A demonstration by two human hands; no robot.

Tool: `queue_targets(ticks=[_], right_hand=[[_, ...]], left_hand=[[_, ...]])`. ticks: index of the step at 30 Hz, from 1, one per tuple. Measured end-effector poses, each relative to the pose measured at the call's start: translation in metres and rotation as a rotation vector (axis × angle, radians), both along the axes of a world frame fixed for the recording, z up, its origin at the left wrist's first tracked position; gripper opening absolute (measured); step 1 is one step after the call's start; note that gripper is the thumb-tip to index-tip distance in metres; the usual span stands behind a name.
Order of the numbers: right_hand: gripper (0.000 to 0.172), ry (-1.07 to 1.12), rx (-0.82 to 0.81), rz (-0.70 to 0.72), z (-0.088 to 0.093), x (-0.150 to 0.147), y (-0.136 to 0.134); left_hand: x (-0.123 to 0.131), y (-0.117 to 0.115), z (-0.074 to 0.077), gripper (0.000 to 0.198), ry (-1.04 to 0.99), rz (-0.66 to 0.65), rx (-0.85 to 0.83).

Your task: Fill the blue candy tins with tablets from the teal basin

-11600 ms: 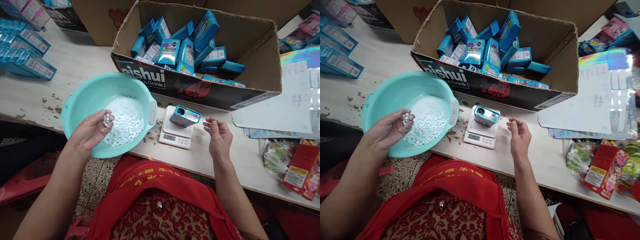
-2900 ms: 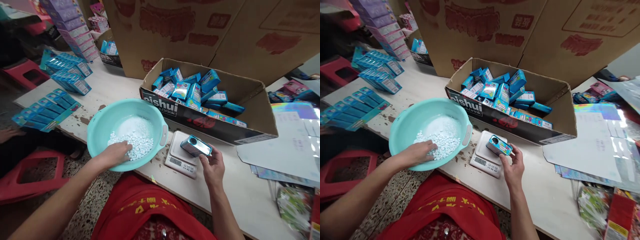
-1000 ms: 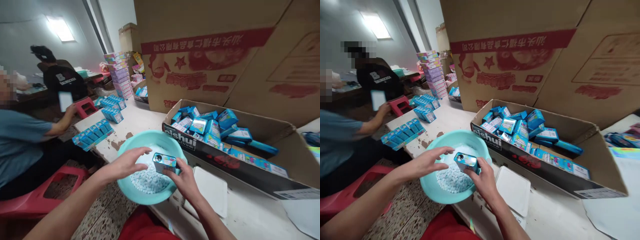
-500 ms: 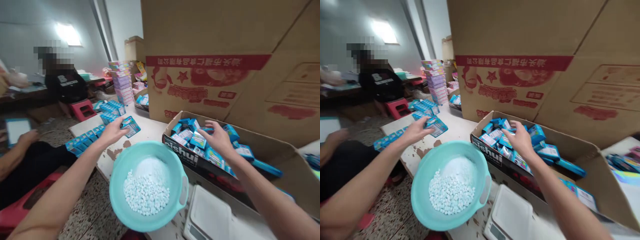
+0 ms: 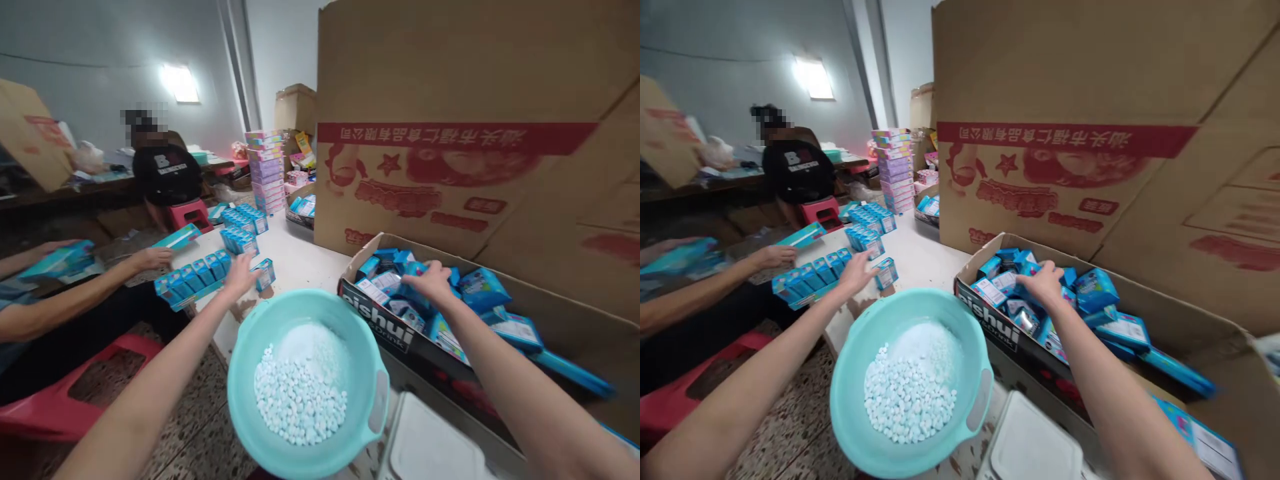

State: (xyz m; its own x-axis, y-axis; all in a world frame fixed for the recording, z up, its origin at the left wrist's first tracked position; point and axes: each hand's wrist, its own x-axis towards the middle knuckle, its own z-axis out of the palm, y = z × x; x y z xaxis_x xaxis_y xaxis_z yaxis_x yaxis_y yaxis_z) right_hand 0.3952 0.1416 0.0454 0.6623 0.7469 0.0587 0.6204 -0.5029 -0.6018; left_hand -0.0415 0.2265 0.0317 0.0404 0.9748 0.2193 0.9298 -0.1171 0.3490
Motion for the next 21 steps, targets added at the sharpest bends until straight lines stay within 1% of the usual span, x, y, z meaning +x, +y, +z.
queue_targets(ticks=[1, 2, 3, 4, 5, 6, 8, 10, 12, 13, 14, 16, 17, 18, 19, 20, 21], right_hand=[[0.082, -0.032, 0.141, 0.045, 0.01, 0.004, -0.01], [0.084, -0.065, 0.309, 0.103, 0.02, 0.006, -0.022], [0.088, -0.089, 0.473, 0.174, 0.029, 0.004, -0.036], [0.094, -0.094, 0.608, 0.246, 0.037, -0.002, -0.052], [0.099, -0.071, 0.697, 0.311, 0.042, -0.011, -0.067], [0.103, -0.024, 0.745, 0.37, 0.045, -0.024, -0.082], [0.106, 0.099, 0.795, 0.461, 0.046, -0.054, -0.108], [0.106, 0.224, 0.814, 0.53, 0.04, -0.087, -0.128], [0.104, 0.343, 0.809, 0.578, 0.031, -0.116, -0.144], [0.103, 0.414, 0.796, 0.603, 0.025, -0.128, -0.151], [0.103, 0.498, 0.775, 0.629, 0.018, -0.139, -0.157], [0.103, 0.715, 0.73, 0.694, 0.003, -0.156, -0.17], [0.103, 0.838, 0.709, 0.732, -0.005, -0.163, -0.175], [0.101, 0.949, 0.688, 0.757, -0.012, -0.169, -0.181], [0.097, 1.031, 0.673, 0.757, -0.019, -0.174, -0.185], [0.091, 1.081, 0.659, 0.737, -0.025, -0.178, -0.189], [0.085, 1.094, 0.644, 0.699, -0.029, -0.182, -0.191]], left_hand=[[-0.005, -0.012, 0.004, 0.05, -0.032, -0.031, 0.063], [-0.01, -0.025, 0.007, 0.046, -0.097, -0.078, 0.187], [-0.014, -0.039, 0.007, 0.043, -0.166, -0.108, 0.293], [-0.016, -0.055, 0.007, 0.041, -0.228, -0.125, 0.346], [-0.016, -0.072, 0.006, 0.04, -0.277, -0.131, 0.375], [-0.012, -0.089, 0.006, 0.039, -0.322, -0.131, 0.387], [0.004, -0.124, 0.008, 0.036, -0.414, -0.173, 0.347], [0.03, -0.155, 0.012, 0.034, -0.515, -0.293, 0.233], [0.056, -0.179, 0.016, 0.038, -0.602, -0.45, 0.078], [0.067, -0.188, 0.018, 0.045, -0.638, -0.527, -0.004], [0.077, -0.196, 0.018, 0.058, -0.685, -0.601, -0.107], [0.091, -0.208, 0.016, 0.082, -0.874, -0.691, -0.377], [0.096, -0.213, 0.013, 0.091, -1.007, -0.702, -0.526], [0.101, -0.218, 0.01, 0.096, -1.145, -0.694, -0.66], [0.106, -0.222, 0.007, 0.097, -1.268, -0.668, -0.757], [0.11, -0.226, 0.004, 0.095, -1.359, -0.634, -0.807], [0.114, -0.23, 0.001, 0.09, -1.406, -0.602, -0.815]])
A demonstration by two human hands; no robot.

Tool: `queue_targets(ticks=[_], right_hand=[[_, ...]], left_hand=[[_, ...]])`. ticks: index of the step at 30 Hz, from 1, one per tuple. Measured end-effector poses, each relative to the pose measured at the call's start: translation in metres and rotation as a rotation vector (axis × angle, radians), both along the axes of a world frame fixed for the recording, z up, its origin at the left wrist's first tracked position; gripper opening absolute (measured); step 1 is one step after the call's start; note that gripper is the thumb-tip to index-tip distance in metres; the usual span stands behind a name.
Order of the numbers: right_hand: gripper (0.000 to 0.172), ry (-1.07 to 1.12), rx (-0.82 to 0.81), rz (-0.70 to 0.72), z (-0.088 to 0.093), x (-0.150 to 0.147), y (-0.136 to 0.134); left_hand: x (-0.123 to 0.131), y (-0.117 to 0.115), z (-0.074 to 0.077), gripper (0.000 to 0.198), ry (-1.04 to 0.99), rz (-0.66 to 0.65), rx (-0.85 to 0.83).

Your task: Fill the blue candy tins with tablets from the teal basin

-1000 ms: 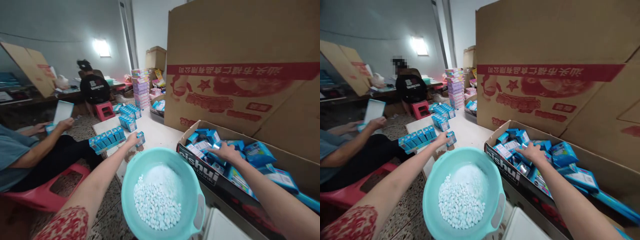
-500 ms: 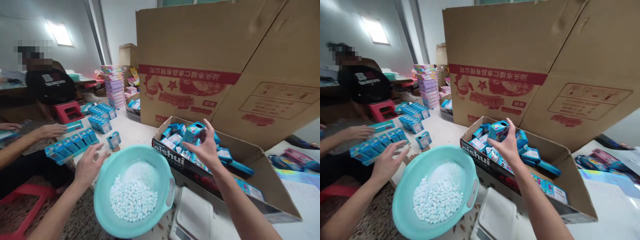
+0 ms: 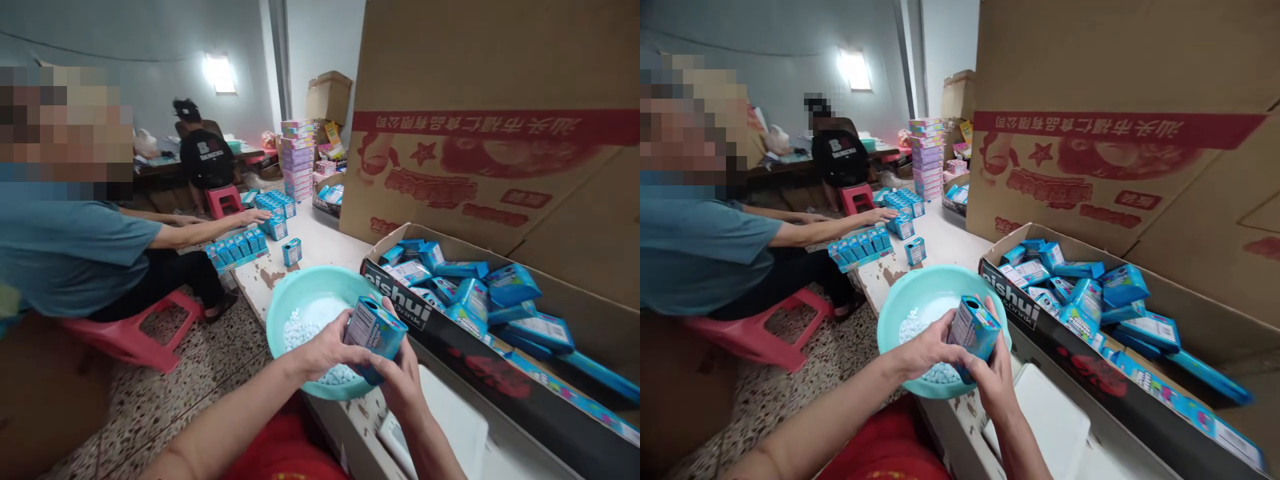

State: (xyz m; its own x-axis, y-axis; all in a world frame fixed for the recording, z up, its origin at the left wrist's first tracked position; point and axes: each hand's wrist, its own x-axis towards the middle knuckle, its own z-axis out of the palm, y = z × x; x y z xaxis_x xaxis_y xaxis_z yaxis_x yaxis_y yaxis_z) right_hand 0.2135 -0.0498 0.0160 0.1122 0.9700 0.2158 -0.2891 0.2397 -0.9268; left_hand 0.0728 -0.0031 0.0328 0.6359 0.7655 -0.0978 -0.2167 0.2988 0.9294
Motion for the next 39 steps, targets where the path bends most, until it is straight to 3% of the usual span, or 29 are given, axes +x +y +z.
queue_targets(ticks=[3, 5, 7, 9, 11, 13, 16, 20, 23, 26, 29, 32, 35, 39], right_hand=[[0.061, -0.088, -0.111, -0.158, -0.003, -0.003, -0.003], [0.048, -0.081, -0.177, -0.25, 0.001, 0.006, -0.001], [0.045, 0.066, -0.248, -0.349, 0.004, 0.022, 0.001], [0.045, 0.257, -0.305, -0.458, 0.004, 0.041, 0.002], [0.041, 0.357, -0.342, -0.521, 0.0, 0.055, 0.003], [0.037, 0.381, -0.398, -0.486, -0.004, 0.062, 0.007], [0.035, 0.417, -0.529, -0.423, -0.01, 0.056, 0.018], [0.031, 0.458, -0.621, -0.389, -0.015, 0.042, 0.039], [0.032, 0.425, -0.624, -0.433, -0.019, 0.034, 0.048], [0.038, 0.366, -0.544, -0.483, -0.018, 0.025, 0.047], [0.046, 0.302, -0.468, -0.439, -0.008, 0.013, 0.039], [0.046, 0.248, -0.4, -0.4, 0.004, 0.002, 0.033], [0.044, 0.216, -0.353, -0.405, 0.012, -0.007, 0.031], [0.043, 0.22, -0.348, -0.444, 0.016, -0.013, 0.035]], left_hand=[[0.003, -0.004, -0.004, 0.069, 0.087, 0.065, 0.081], [-0.006, 0.002, -0.003, 0.06, 0.247, -0.024, 0.281], [-0.022, 0.016, -0.002, 0.055, 0.452, -0.15, 0.547], [-0.038, 0.036, -0.005, 0.049, 0.709, -0.187, 0.744], [-0.048, 0.056, -0.012, 0.044, 0.965, -0.191, 0.823], [-0.047, 0.068, -0.022, 0.043, 1.126, -0.291, 0.883], [-0.022, 0.068, -0.039, 0.043, 1.134, -0.498, 0.998], [0.017, 0.048, -0.058, 0.035, 1.045, -0.689, 1.165], [0.016, 0.037, -0.06, 0.025, 1.053, -0.739, 1.218], [-0.014, 0.036, -0.052, 0.022, 1.06, -0.745, 1.196], [-0.058, 0.043, -0.039, 0.02, 1.023, -0.711, 1.113], [-0.091, 0.053, -0.032, 0.027, 1.049, -0.486, 1.032], [-0.102, 0.055, -0.037, 0.036, 1.342, -0.225, 0.906], [-0.086, 0.033, -0.046, 0.059, 1.53, -0.167, 0.724]])
